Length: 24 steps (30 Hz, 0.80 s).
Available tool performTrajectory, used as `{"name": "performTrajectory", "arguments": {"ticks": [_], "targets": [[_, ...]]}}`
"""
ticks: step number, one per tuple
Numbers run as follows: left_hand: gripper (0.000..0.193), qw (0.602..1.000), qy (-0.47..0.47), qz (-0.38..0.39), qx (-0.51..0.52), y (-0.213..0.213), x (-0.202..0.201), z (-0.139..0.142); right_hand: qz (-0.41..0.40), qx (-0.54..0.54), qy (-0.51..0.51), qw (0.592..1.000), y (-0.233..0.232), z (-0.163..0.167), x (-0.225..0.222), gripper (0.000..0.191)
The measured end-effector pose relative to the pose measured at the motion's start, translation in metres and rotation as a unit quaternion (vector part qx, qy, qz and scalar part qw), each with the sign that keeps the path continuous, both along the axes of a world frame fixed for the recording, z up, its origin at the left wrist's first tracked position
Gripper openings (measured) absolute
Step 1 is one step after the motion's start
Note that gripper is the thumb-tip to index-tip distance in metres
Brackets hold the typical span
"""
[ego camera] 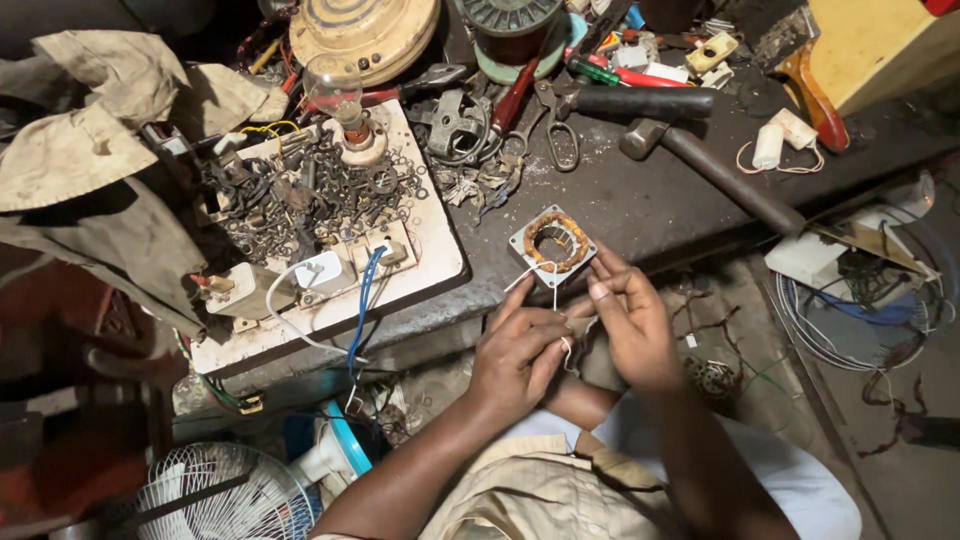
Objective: The person sits on the floor at a cluttered workbench and ties white cord around the copper windings of a square motor stator, looping and pulling the cord tight by hand around the winding bundle. They repeatedly thread the cord through and around the stator, tightening each wrap to secure the windings.
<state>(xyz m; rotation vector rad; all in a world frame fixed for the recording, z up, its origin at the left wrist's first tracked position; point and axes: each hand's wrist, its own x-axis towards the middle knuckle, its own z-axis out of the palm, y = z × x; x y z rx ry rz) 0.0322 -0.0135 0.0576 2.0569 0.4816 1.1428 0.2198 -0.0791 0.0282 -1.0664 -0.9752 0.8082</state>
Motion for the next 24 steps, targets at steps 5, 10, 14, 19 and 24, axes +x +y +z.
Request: {"name": "performTrajectory", "arguments": {"ticks": [5,10,14,19,24], "targets": [[0.01,1.0,-0.001,-0.001,-0.015,0.003,-0.002,0.001,-0.016,-0.047,-0.01,0.999,-0.009,0.001,-0.004,0.006],[0.009,0.998,0.016,-0.038,-0.037,0.016,-0.016,0.007,-0.009,-0.029,0.002,1.0,-0.008,0.005,0.0,0.003],[0.011,0.995,0.035,-0.078,-0.043,0.027,-0.029,0.013,-0.11,-0.066,-0.199,0.972,-0.014,0.038,0.007,0.01],[0.01,0.99,0.013,-0.12,-0.078,0.036,-0.032,0.012,-0.198,-0.107,-0.43,0.874,-0.011,0.091,0.01,0.014],[0.008,0.979,-0.046,-0.139,-0.144,0.038,-0.031,0.003,-0.226,-0.091,-0.529,0.813,0.009,0.115,0.006,0.014]]}}
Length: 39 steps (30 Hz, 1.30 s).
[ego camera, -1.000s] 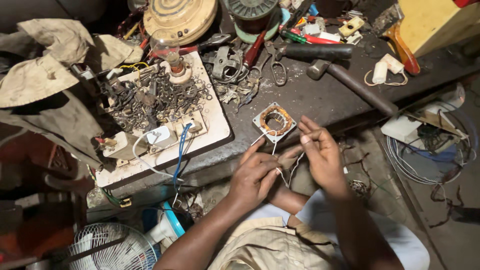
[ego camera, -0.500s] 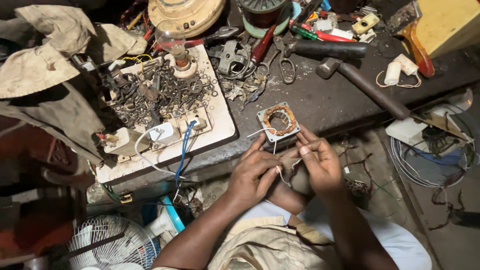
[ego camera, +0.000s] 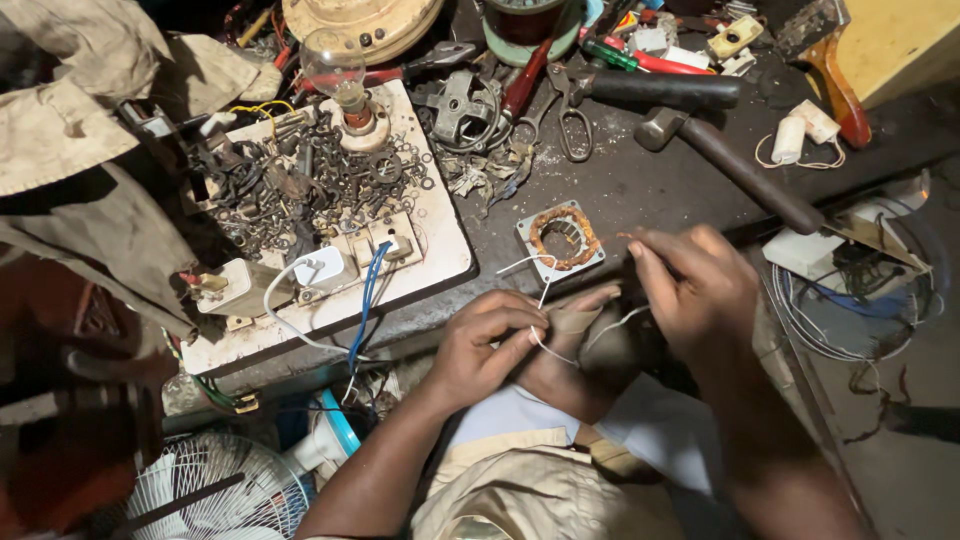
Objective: The person sits on the floor at a cluttered workbench and ties white cord around the copper windings of a square motor stator, looping and pulling the cord tight by hand around the winding bundle. They repeatedly thread the cord through and around the stator, tightening each wrap to secure the windings.
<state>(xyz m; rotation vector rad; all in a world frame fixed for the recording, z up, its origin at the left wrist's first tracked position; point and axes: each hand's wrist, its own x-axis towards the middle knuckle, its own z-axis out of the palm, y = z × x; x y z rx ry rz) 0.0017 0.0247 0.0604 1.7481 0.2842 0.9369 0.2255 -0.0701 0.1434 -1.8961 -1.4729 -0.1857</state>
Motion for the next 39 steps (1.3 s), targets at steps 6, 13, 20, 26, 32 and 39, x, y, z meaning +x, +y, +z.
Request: {"name": "performTrajectory", "arguments": {"ticks": [6,13,20,26,32,39], "targets": [[0.007,0.999,-0.01,-0.015,-0.036,0.002,-0.003,-0.005,0.032,-0.031,-0.044,0.998,0.022,0.0,-0.002,0.011],[0.007,1.0,-0.015,-0.008,-0.014,0.001,-0.002,-0.003,0.032,-0.089,-0.061,0.994,0.019,0.008,0.003,0.012],[0.01,1.0,-0.017,-0.001,0.017,0.001,0.0,-0.003,0.034,-0.123,-0.049,0.991,0.024,0.017,0.0,0.013],[0.012,1.0,-0.007,-0.007,0.009,0.001,-0.001,-0.003,0.036,-0.133,-0.046,0.989,0.025,0.018,-0.003,0.014],[0.019,1.0,-0.011,-0.006,0.014,0.001,0.001,-0.005,0.031,-0.13,-0.032,0.991,0.024,0.016,0.002,0.014],[0.019,1.0,-0.011,-0.006,0.011,0.0,0.001,-0.005,0.062,-0.14,-0.036,0.988,0.023,0.014,0.006,0.013]]}}
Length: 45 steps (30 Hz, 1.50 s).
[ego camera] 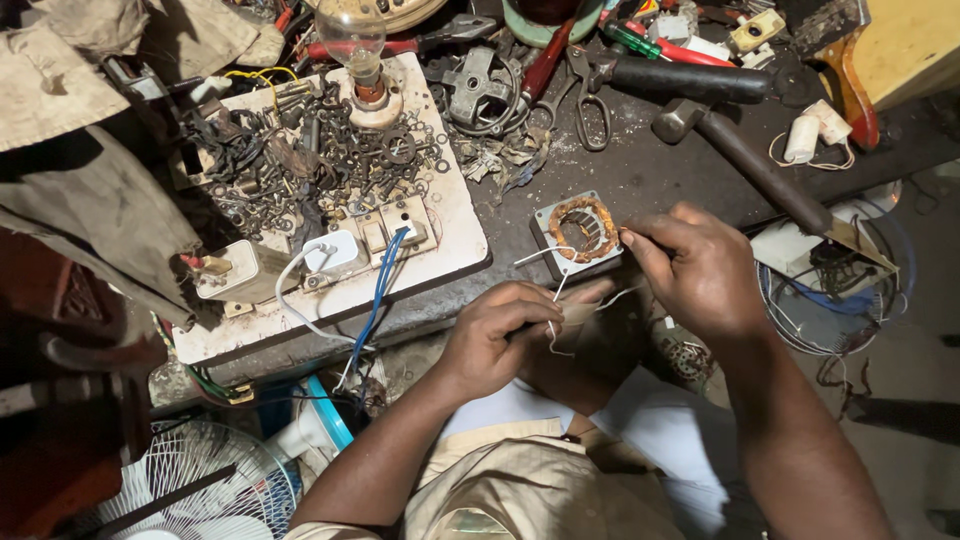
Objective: The person sits on the floor at a cluttered workbench and ties white cord around the copper windings of a square motor stator, looping and pulling the cord tight by hand around the winding bundle. They repeatedly thread the cord through and around the stator, tightening each wrap to secure the windings.
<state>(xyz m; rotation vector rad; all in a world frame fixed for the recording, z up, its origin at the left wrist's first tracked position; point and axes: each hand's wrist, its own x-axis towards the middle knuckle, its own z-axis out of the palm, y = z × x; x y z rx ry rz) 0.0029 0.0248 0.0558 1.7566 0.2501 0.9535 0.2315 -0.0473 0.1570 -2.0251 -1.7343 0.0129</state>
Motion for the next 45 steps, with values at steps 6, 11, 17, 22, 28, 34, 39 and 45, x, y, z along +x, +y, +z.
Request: {"name": "performTrajectory", "arguments": {"ticks": [6,11,17,22,28,34,39,45], "targets": [[0.02,1.0,0.007,0.0,0.007,0.001,-0.001,0.002,0.057,-0.045,-0.052,0.996,0.006,0.007,0.008,0.016],[0.019,1.0,0.009,0.01,0.01,0.0,0.0,0.003,0.114,-0.079,-0.086,0.987,0.015,0.014,0.011,0.017],[0.023,0.999,0.021,0.027,0.031,-0.002,0.001,0.008,0.21,-0.037,-0.108,0.971,0.03,0.023,-0.001,0.04],[0.022,0.997,0.043,0.043,0.05,-0.002,0.003,0.012,0.181,-0.109,-0.025,0.977,0.012,0.026,-0.027,0.051],[0.025,0.994,0.07,0.056,0.061,-0.005,0.005,0.01,0.188,-0.059,0.088,0.976,-0.027,0.0,-0.047,0.051],[0.023,0.996,0.066,0.039,0.037,-0.003,0.002,0.009,0.076,0.077,0.028,0.994,-0.044,-0.041,-0.032,0.033],[0.017,0.996,0.06,0.05,0.044,-0.002,0.003,0.01,0.075,0.057,-0.025,0.995,-0.031,-0.064,-0.024,0.021],[0.016,0.996,0.068,0.052,0.036,-0.003,0.004,0.013,0.102,0.123,-0.055,0.986,-0.022,-0.071,-0.028,0.021]]}}
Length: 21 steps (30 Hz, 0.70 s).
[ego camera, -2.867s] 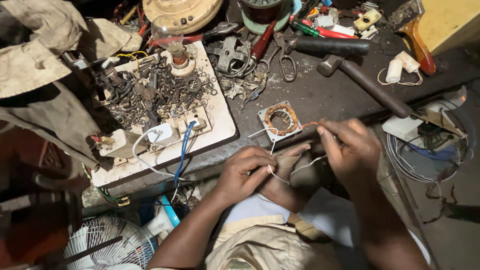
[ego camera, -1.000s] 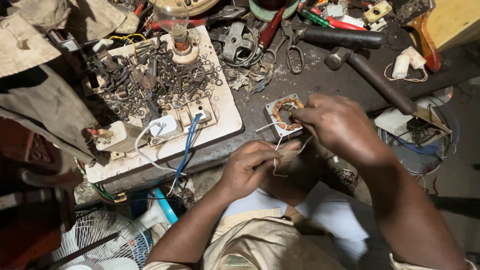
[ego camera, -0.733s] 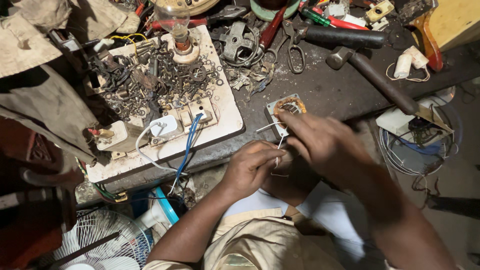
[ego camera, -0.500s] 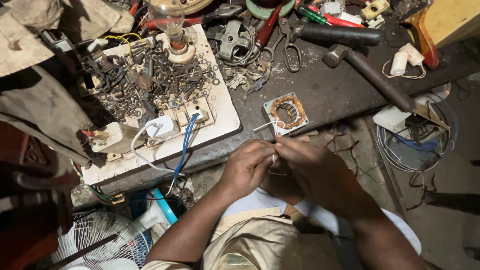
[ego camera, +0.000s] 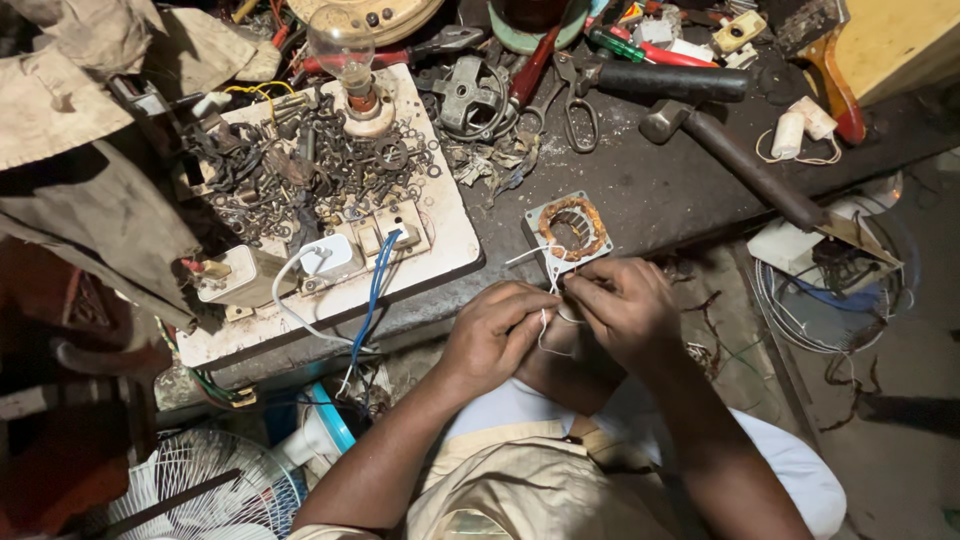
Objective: The person sits on the floor at a cluttered workbench and ties white cord around the copper windings of a square motor stator, looping and pulling the cord tight by hand around the winding bundle. They repeatedly thread the cord through and around the stator, tightening each wrap to secure the windings.
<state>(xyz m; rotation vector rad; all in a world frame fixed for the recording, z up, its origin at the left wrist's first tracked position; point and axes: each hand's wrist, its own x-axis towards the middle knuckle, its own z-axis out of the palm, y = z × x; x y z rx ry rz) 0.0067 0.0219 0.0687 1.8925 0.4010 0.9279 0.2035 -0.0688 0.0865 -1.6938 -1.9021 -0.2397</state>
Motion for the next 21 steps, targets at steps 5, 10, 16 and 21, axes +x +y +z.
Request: {"name": "performTrajectory", "arguments": {"ticks": [5,10,16,21], "targets": [[0.028,0.999,0.021,0.018,0.02,-0.001,0.001,0.003,-0.031,0.023,0.17,0.985,-0.008,-0.011,-0.006,0.011],[0.034,0.997,0.056,0.035,0.036,-0.002,0.003,0.005,0.029,0.038,0.347,0.937,-0.015,-0.023,-0.009,0.009],[0.036,0.995,0.077,0.041,0.043,-0.002,0.004,0.008,0.105,0.081,0.514,0.848,-0.017,-0.029,-0.016,0.01],[0.037,0.995,0.085,0.039,0.045,-0.001,0.004,0.007,0.16,0.092,0.554,0.812,-0.025,-0.023,-0.023,0.013]]}}
